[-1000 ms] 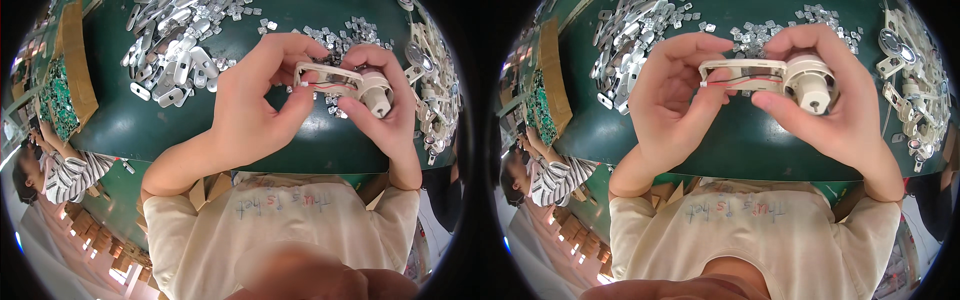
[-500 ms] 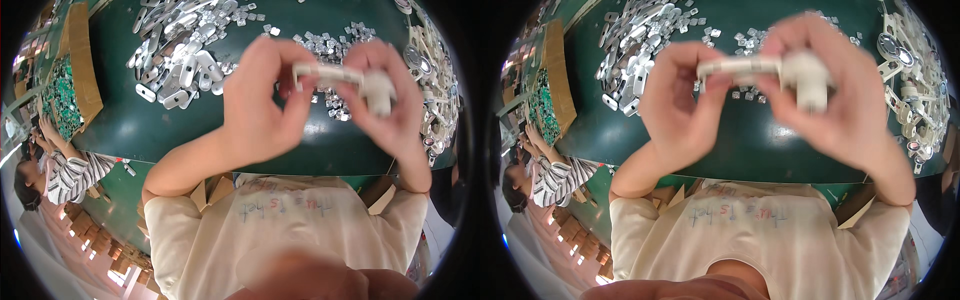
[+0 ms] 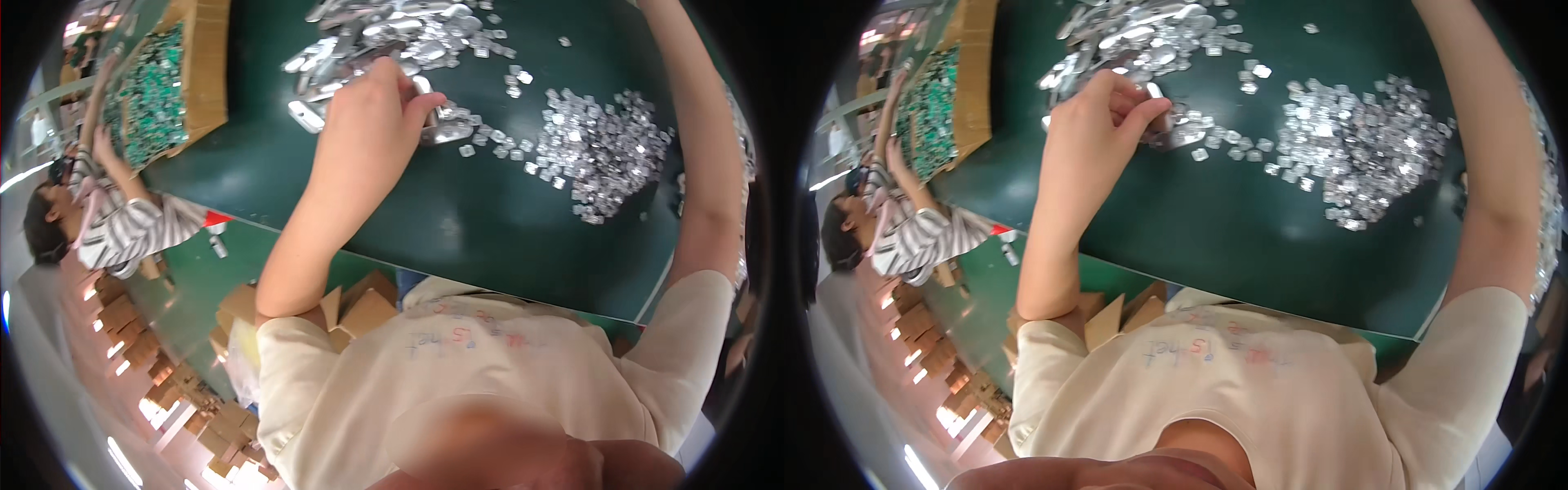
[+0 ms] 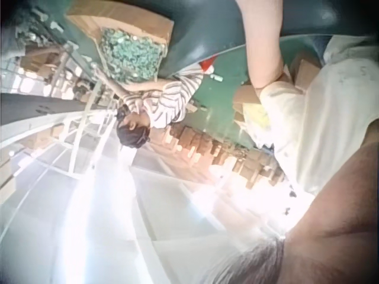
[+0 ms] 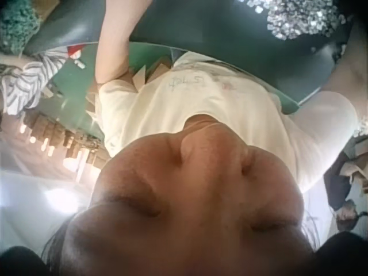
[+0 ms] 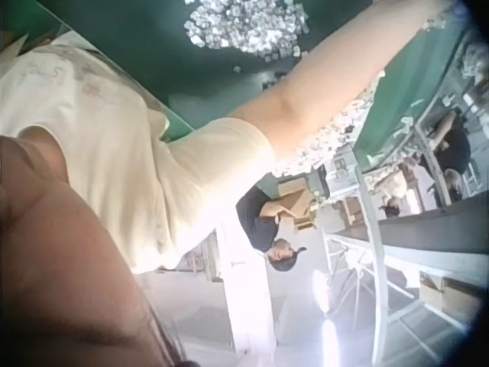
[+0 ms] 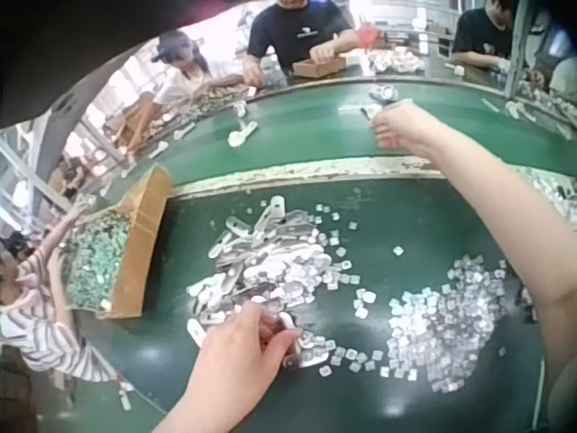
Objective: Assembling small metal and plastic components at a factory workbench.
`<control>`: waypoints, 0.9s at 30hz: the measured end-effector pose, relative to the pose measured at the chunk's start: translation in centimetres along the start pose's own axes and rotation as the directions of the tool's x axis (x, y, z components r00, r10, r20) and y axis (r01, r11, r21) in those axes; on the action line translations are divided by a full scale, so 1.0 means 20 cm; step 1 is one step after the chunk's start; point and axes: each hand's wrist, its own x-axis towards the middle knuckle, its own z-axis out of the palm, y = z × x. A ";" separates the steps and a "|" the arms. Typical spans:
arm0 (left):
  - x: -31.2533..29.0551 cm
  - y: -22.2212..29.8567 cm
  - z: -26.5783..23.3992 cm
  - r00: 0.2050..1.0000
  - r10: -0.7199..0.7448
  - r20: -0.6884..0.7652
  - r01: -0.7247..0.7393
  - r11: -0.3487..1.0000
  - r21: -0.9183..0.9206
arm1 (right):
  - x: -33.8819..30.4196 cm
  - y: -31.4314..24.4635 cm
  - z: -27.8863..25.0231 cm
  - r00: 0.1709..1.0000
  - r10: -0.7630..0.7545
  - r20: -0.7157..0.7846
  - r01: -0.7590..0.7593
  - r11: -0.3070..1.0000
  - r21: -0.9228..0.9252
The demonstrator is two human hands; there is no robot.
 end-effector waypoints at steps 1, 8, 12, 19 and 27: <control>0.00 0.02 0.00 0.999 -0.032 0.010 0.032 0.999 0.001 | -0.17 -0.07 0.05 0.994 -0.004 0.110 0.021 0.988 -0.152; 0.11 0.03 0.06 0.996 0.067 0.055 -0.064 0.997 -0.048 | -0.91 -0.31 0.21 0.874 -0.020 0.485 0.432 0.490 -0.757; 0.15 0.09 0.02 0.989 0.128 0.075 -0.112 0.976 -0.188 | -0.93 -0.22 0.20 0.909 0.015 0.416 0.338 0.558 -0.758; 0.22 0.17 0.07 0.960 0.131 0.247 0.116 0.616 -0.779 | -1.00 -0.12 0.12 0.893 -0.130 0.430 0.435 0.492 -0.754; 0.14 0.17 0.14 0.984 0.155 0.090 -0.046 0.706 -0.706 | -1.29 -0.17 0.04 0.974 -0.151 0.169 0.175 0.976 -0.134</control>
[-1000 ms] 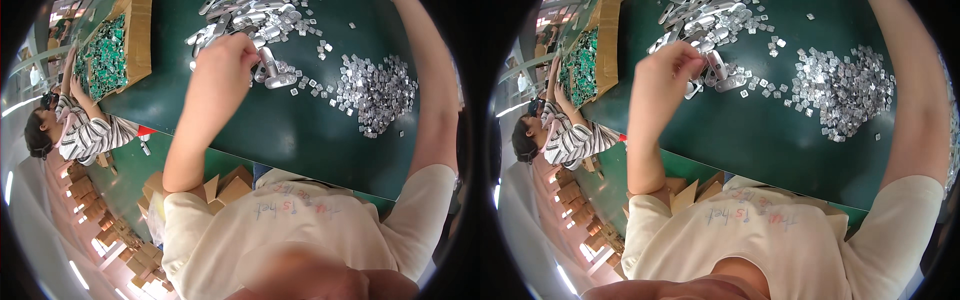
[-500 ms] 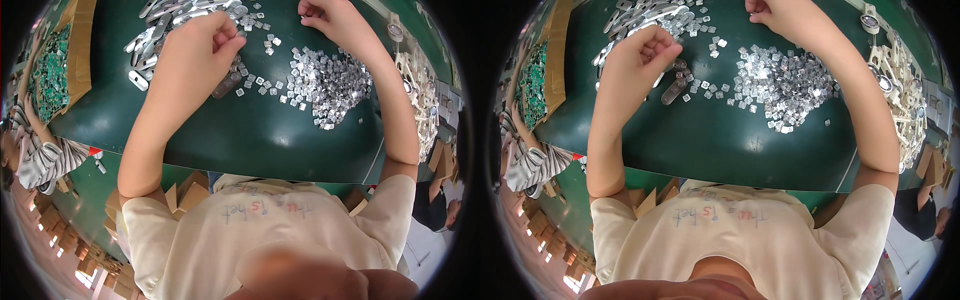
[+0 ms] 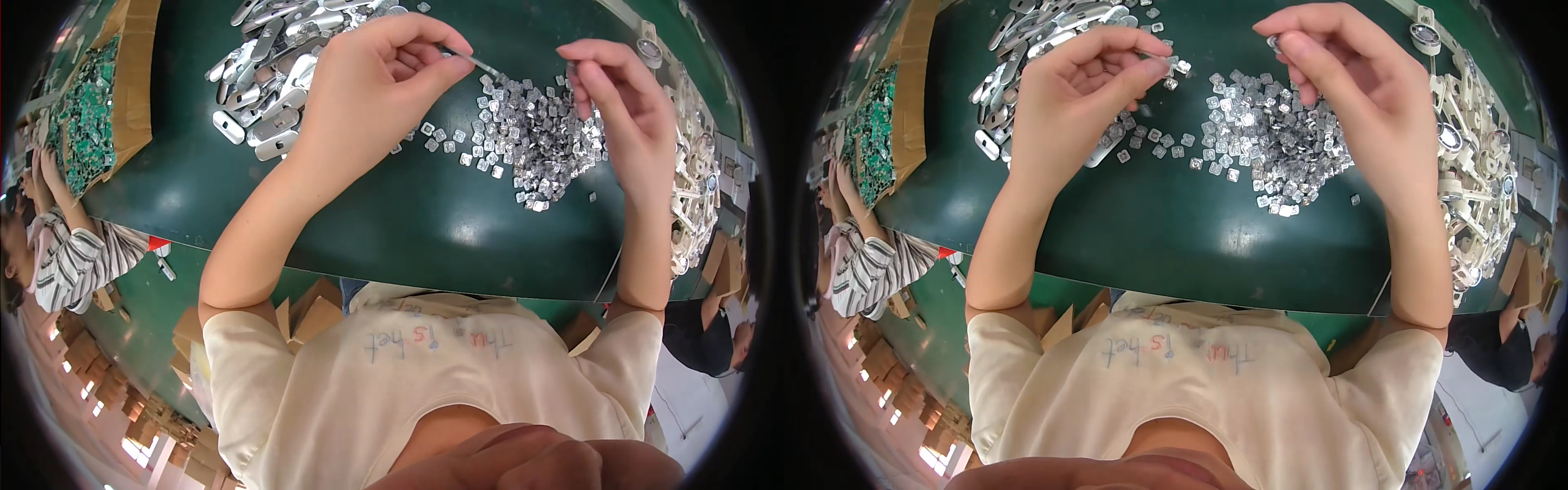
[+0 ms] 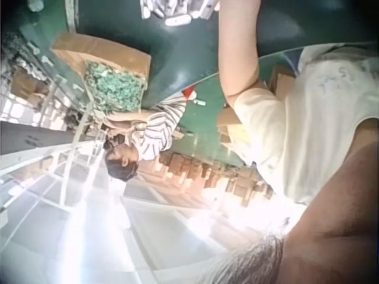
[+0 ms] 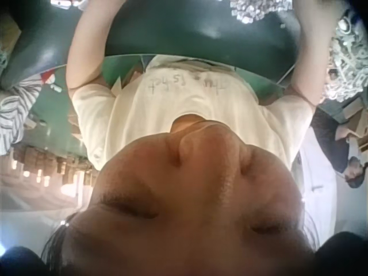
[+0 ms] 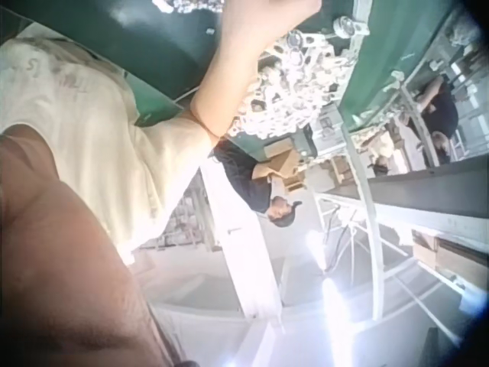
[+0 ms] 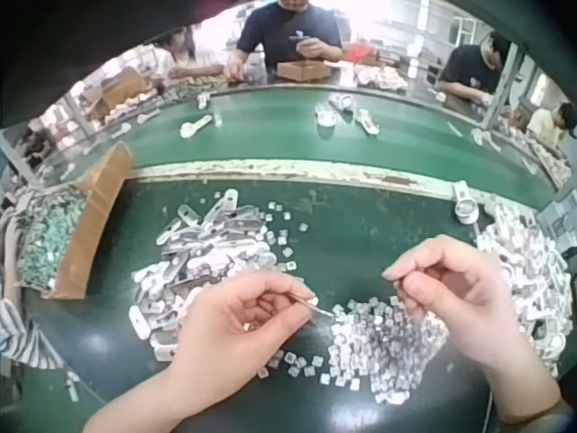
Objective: Assembling small metal and plastic components at a factory workbench.
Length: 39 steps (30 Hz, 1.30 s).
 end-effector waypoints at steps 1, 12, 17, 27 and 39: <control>0.00 -0.03 0.00 1.000 0.030 0.008 -0.029 0.997 -0.065 | -0.03 -0.01 0.01 1.000 0.007 -0.001 -0.007 1.000 0.003; -0.09 0.11 0.12 0.994 -0.097 0.053 0.106 0.966 -0.237 | -0.08 -0.02 0.12 0.998 -0.056 0.029 0.055 0.997 0.046; -0.11 0.09 0.16 0.999 0.000 0.039 0.012 0.951 -0.310 | -0.11 -0.01 0.12 0.996 0.058 0.062 -0.074 0.952 0.296; -0.13 0.02 0.14 0.996 0.083 -0.012 -0.084 0.983 -0.165 | -0.11 -0.04 0.20 0.986 0.145 0.088 -0.167 0.924 0.344; -0.06 -0.01 0.07 0.988 -0.139 -0.063 0.089 0.858 -0.505 | 1.58 0.58 -0.23 0.899 -0.400 -0.176 0.107 0.592 -0.798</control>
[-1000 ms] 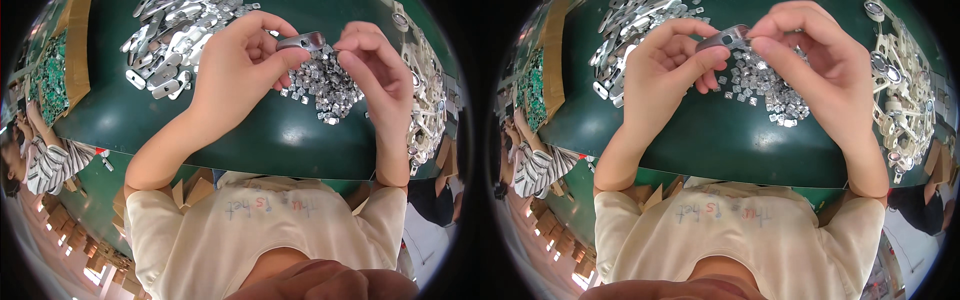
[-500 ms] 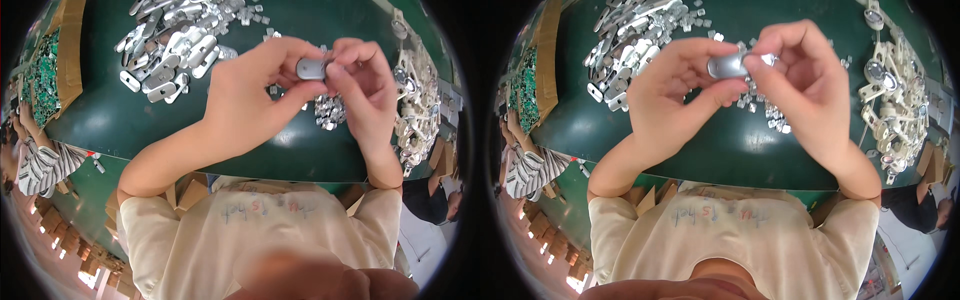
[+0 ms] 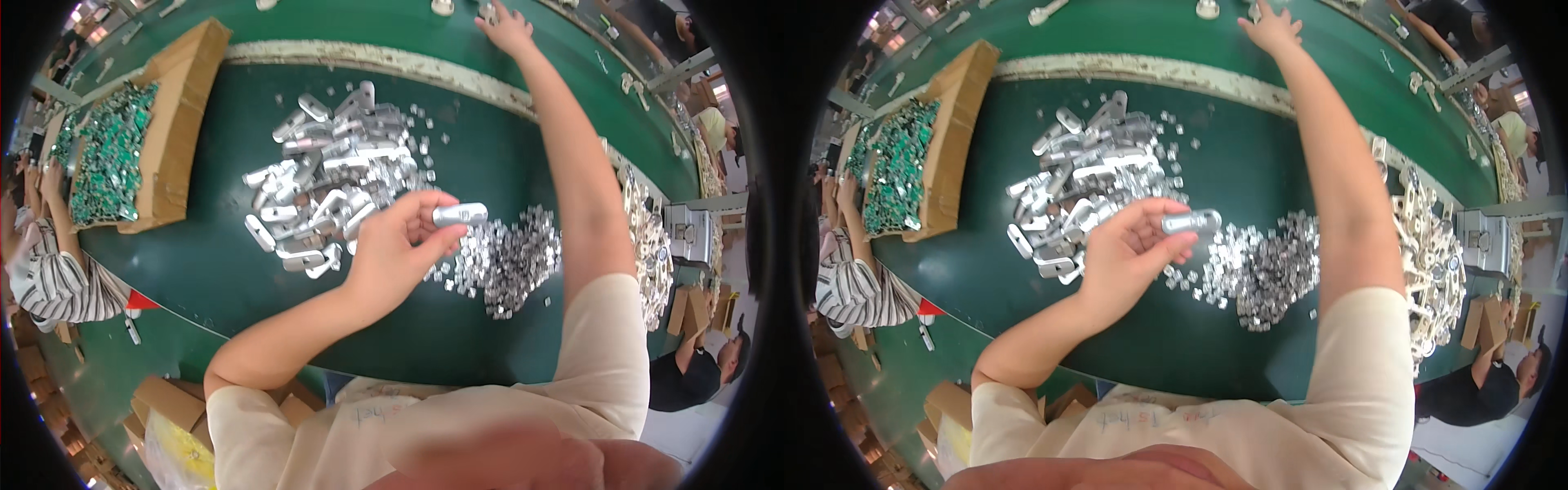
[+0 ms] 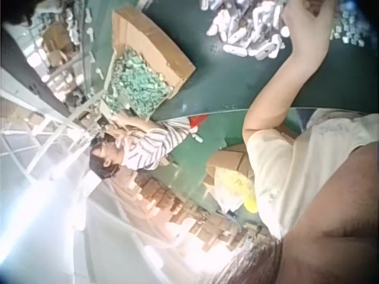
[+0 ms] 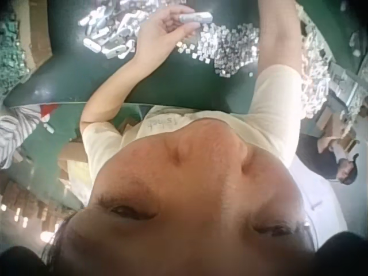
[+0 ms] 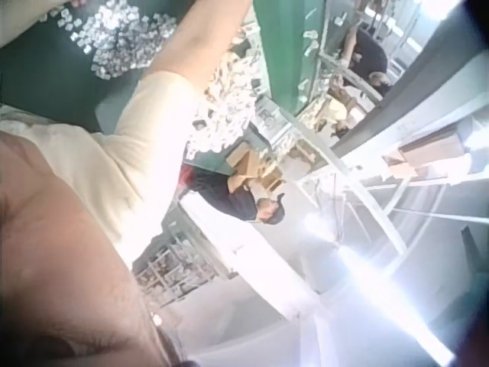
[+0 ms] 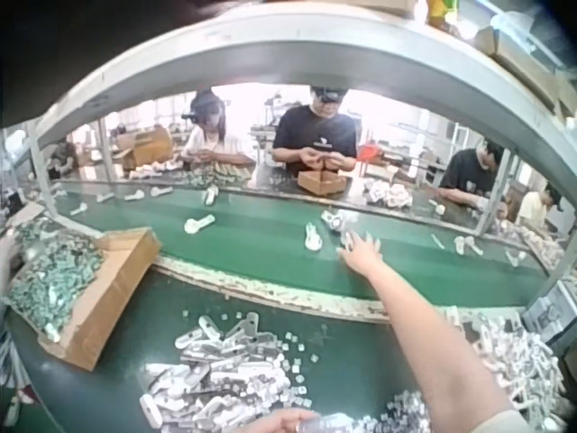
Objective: Assembling small metal and plastic components at a factory workbench.
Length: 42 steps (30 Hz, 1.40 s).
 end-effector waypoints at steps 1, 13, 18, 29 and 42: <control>-0.01 -0.01 -0.02 1.000 0.003 -0.020 -0.003 1.000 0.010 | 0.06 -0.14 0.09 0.951 0.304 0.050 -0.266 0.891 -0.367; 0.00 0.01 -0.03 1.000 -0.012 -0.018 0.012 1.000 0.003 | 0.07 0.08 -0.26 0.771 -0.045 0.635 0.417 0.790 -0.450; 0.02 0.05 -0.03 0.992 -0.102 0.073 0.101 0.995 0.020 | -0.27 -0.15 -0.71 0.911 0.010 0.413 -0.081 0.985 0.154; -0.04 0.02 0.05 0.976 0.025 0.218 -0.047 0.994 0.094 | -1.25 -0.77 -1.08 0.890 -0.218 0.400 0.020 0.896 0.443; -0.08 0.02 0.09 0.978 0.049 0.200 -0.070 0.993 0.099 | -1.34 -0.79 -1.02 0.938 -0.271 0.217 0.174 0.908 0.382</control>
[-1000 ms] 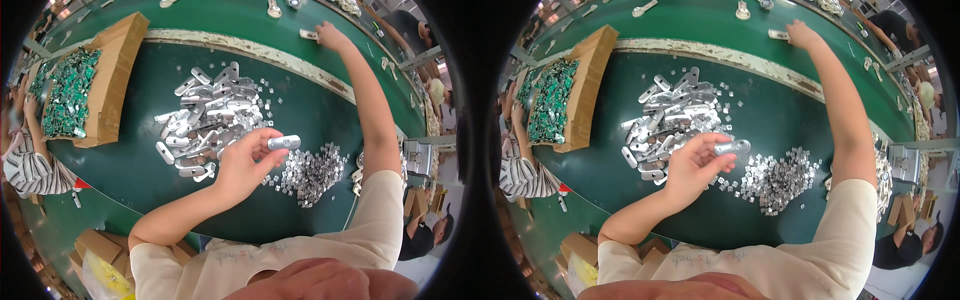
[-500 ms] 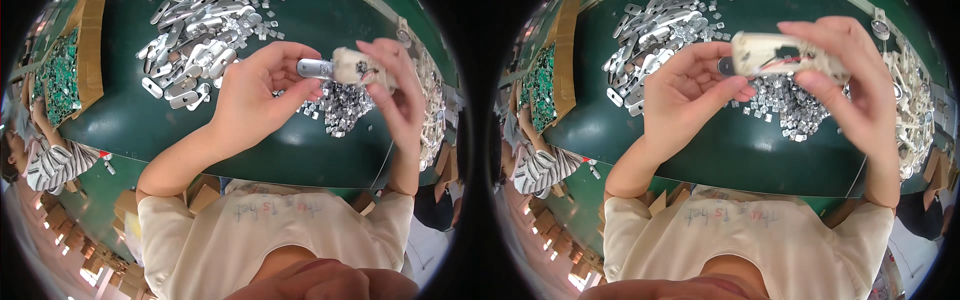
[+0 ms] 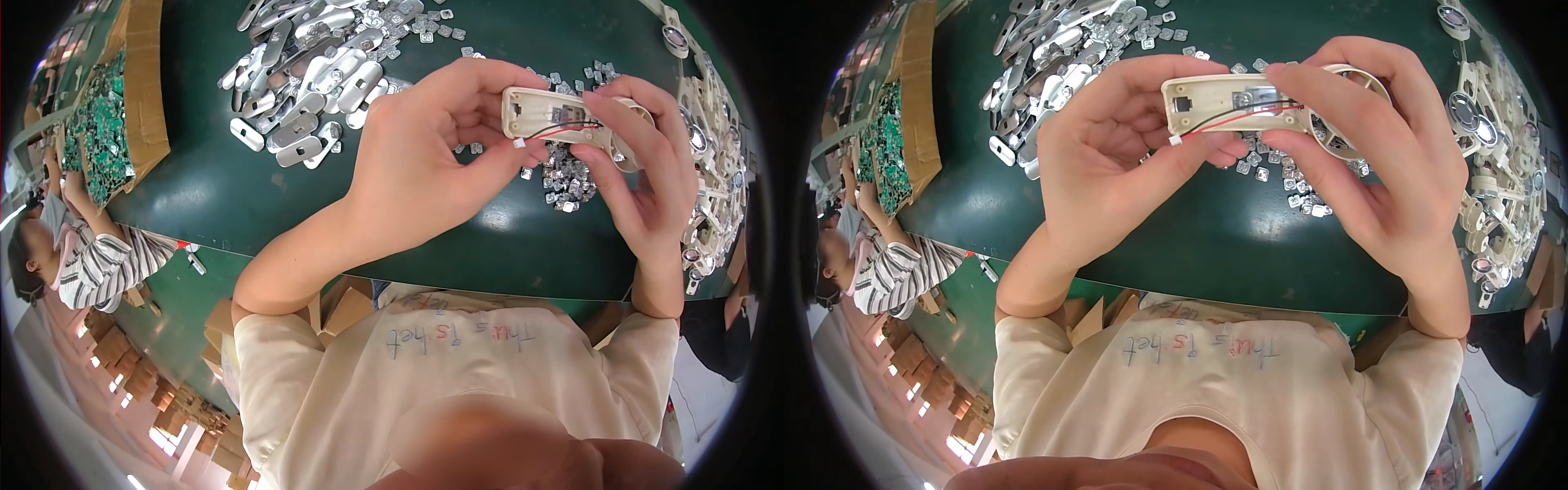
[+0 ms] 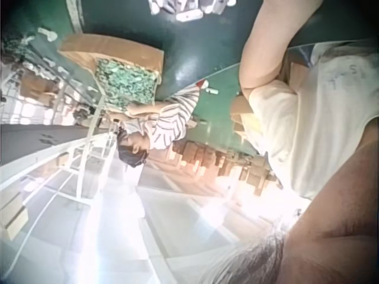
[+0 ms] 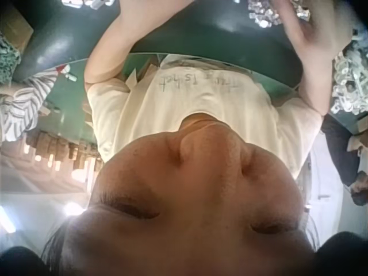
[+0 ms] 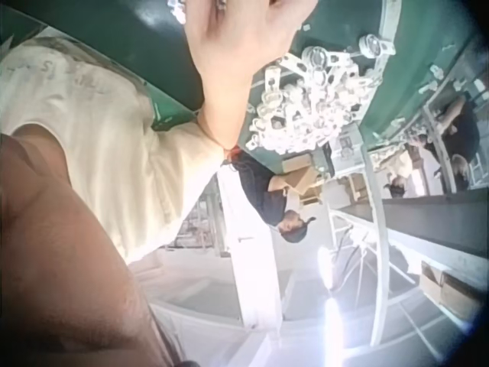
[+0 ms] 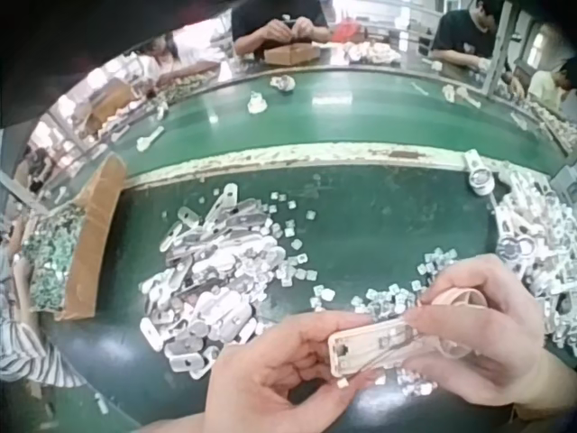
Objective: Assembling small metal and plastic components at a factory workbench.
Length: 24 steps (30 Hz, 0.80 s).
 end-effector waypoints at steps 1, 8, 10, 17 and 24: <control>0.00 0.00 0.00 1.000 0.029 -0.002 -0.029 0.999 0.036 | 0.00 0.01 0.00 1.000 -0.012 0.000 0.012 1.000 0.009; 0.01 0.02 0.00 0.995 -0.103 0.011 0.104 0.988 -0.116 | -0.01 0.00 0.01 1.000 -0.012 0.015 0.013 0.999 -0.049; 0.01 0.00 0.00 0.998 -0.058 0.013 0.058 0.997 -0.057 | -0.02 0.01 0.03 0.999 -0.034 0.002 0.034 0.999 -0.022; -0.03 0.01 0.02 0.997 0.055 -0.047 -0.046 0.982 0.182 | -0.04 -0.04 0.08 0.918 0.376 0.129 -0.382 0.747 0.544; -0.02 -0.04 -0.01 0.982 0.187 -0.007 -0.174 0.925 0.336 | -0.05 -0.04 0.08 0.962 0.270 0.033 -0.256 0.859 0.444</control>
